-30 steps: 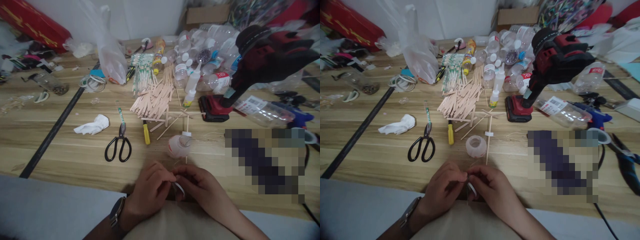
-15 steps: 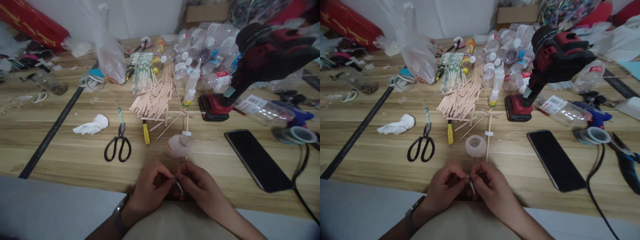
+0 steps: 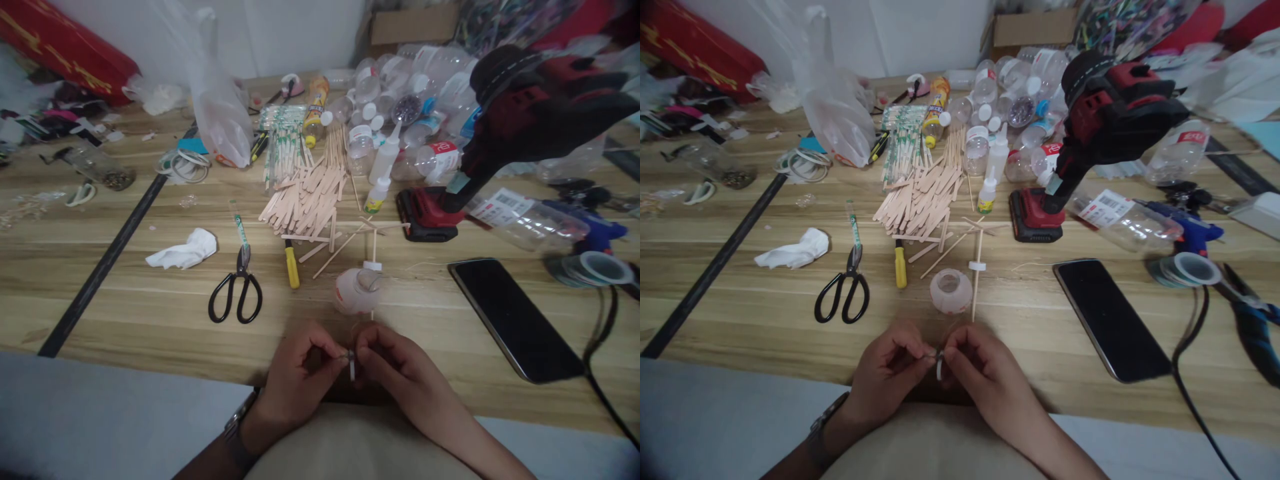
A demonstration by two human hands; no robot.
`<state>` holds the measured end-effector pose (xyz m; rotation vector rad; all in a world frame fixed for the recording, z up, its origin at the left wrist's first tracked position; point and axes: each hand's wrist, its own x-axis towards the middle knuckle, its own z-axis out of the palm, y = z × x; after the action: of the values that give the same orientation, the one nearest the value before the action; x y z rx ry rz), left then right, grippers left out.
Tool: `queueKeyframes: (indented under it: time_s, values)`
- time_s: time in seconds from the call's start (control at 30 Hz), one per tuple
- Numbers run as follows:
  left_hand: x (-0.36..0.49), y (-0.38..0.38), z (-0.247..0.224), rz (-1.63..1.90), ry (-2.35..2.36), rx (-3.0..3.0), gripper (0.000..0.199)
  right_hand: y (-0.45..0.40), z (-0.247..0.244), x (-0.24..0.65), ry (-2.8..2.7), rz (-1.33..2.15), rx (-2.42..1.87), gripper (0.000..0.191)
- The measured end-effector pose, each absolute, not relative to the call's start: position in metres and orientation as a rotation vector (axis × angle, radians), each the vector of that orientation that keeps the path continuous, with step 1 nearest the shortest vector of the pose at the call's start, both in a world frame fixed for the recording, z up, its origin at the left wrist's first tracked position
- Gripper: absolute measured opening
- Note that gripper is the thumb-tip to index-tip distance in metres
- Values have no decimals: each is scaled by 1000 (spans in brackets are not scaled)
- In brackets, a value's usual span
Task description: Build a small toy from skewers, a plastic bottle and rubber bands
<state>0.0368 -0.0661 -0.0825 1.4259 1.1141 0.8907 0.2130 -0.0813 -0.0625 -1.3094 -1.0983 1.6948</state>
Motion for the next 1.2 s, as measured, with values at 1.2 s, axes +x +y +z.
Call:
queueKeyframes:
  time_s: [1.2]
  values:
    - [38,-65,-86,1094,930,1602,19,-83,-61,208,-1255,1691,-1481,13]
